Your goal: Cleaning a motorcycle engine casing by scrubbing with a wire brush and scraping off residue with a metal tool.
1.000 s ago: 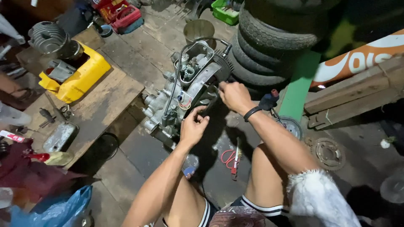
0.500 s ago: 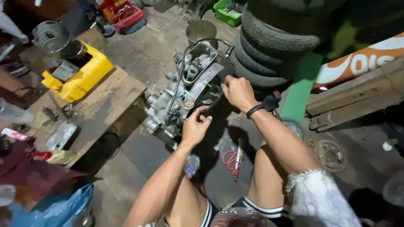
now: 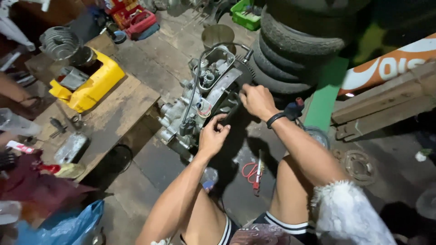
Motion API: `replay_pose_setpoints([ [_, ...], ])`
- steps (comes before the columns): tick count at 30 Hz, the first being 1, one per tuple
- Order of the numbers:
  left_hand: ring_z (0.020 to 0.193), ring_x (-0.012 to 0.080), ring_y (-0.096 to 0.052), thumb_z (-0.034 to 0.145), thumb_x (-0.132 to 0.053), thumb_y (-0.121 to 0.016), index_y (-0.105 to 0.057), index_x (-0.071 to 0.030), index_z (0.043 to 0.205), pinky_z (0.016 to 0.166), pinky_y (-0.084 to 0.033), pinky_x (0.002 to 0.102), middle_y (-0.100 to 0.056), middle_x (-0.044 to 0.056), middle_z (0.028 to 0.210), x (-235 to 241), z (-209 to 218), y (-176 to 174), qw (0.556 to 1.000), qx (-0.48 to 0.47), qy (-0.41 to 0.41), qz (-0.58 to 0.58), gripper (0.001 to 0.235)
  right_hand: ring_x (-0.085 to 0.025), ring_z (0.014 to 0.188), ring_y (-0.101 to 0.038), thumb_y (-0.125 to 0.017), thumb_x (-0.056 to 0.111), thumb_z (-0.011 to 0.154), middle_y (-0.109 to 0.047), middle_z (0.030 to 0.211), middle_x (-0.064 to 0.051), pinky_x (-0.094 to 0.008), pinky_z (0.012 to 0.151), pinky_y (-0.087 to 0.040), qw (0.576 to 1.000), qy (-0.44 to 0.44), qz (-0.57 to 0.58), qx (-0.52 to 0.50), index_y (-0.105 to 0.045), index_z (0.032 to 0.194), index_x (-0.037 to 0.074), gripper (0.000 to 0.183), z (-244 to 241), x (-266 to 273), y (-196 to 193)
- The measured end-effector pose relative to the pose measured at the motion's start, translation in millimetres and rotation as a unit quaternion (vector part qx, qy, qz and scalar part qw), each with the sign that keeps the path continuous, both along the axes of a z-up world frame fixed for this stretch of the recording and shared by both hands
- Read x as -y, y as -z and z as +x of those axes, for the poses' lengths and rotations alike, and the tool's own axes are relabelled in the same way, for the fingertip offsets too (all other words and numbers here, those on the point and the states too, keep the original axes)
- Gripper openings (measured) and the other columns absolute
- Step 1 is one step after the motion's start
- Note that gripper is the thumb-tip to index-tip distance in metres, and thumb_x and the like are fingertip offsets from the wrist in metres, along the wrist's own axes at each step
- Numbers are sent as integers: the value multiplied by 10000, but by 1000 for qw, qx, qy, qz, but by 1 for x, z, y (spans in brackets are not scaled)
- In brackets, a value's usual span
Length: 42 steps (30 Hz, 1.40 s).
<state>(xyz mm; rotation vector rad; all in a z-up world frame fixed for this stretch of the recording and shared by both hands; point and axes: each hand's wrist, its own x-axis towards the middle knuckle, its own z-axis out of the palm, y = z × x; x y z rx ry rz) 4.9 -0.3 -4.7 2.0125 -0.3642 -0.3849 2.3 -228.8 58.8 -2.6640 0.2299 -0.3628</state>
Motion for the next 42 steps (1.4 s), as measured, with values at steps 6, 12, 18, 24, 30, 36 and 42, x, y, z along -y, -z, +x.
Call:
replay_pose_setpoints([
  [6, 708, 237, -678, 869, -291, -719, -692, -260, 1273, 714, -552, 405, -696, 26, 747, -3, -2, 6, 1000, -4, 5, -6, 406, -456, 775, -749, -627, 195, 966, -748, 835, -262, -508, 638, -631, 999, -8, -42, -27, -728, 1025, 30, 202, -4, -6, 12],
  [12, 713, 203, -677, 870, -279, -719, -698, -288, 1259, 706, -556, 384, -705, 5, 763, 0, 0, 0, 1000, -9, -1, -4, 389, -471, 774, -747, -625, 278, 952, -733, 802, -257, -546, 639, -624, 995, 7, -91, -35, -726, 1028, 57, 254, 7, 2, 21],
  [18, 720, 217, -681, 862, -270, -713, -706, -279, 1244, 712, -560, 390, -719, 13, 775, 0, -2, 1, 1000, -7, -5, -5, 382, -473, 812, -752, -619, 233, 948, -745, 857, -272, -522, 653, -628, 996, 5, -53, -72, -745, 1063, 40, 257, -5, -6, 7],
  [24, 750, 244, -716, 862, -297, -705, -702, -314, 1248, 723, -570, 412, -738, 15, 807, 2, 0, 4, 1000, 3, -6, 5, 387, -481, 792, -748, -622, 183, 952, -741, 849, -296, -512, 612, -630, 997, -8, -46, -59, -743, 1017, 11, 220, -1, -2, 3],
  [30, 780, 283, -727, 865, -295, -695, -702, -312, 1258, 759, -563, 441, -745, 28, 829, -1, -4, -5, 1000, 1, -2, 11, 394, -485, 881, -746, -630, 267, 942, -754, 885, -268, -542, 756, -625, 995, 41, -49, -77, -748, 1042, 97, 230, 2, -5, 11],
  [36, 783, 271, -732, 859, -312, -698, -697, -335, 1253, 765, -565, 440, -739, 0, 820, 2, 1, -3, 1000, 8, -1, 13, 394, -496, 901, -739, -610, 301, 970, -751, 901, -277, -554, 772, -611, 997, 50, -34, -51, -733, 1029, 92, 250, 5, 0, 5],
  [42, 831, 310, -733, 874, -307, -684, -691, -334, 1270, 789, -552, 467, -749, 21, 847, -2, 0, -7, 1000, 14, 5, 12, 397, -491, 812, -744, -627, 271, 954, -740, 832, -277, -553, 713, -617, 996, 30, -85, -26, -719, 1060, 54, 259, 9, 6, -9],
])
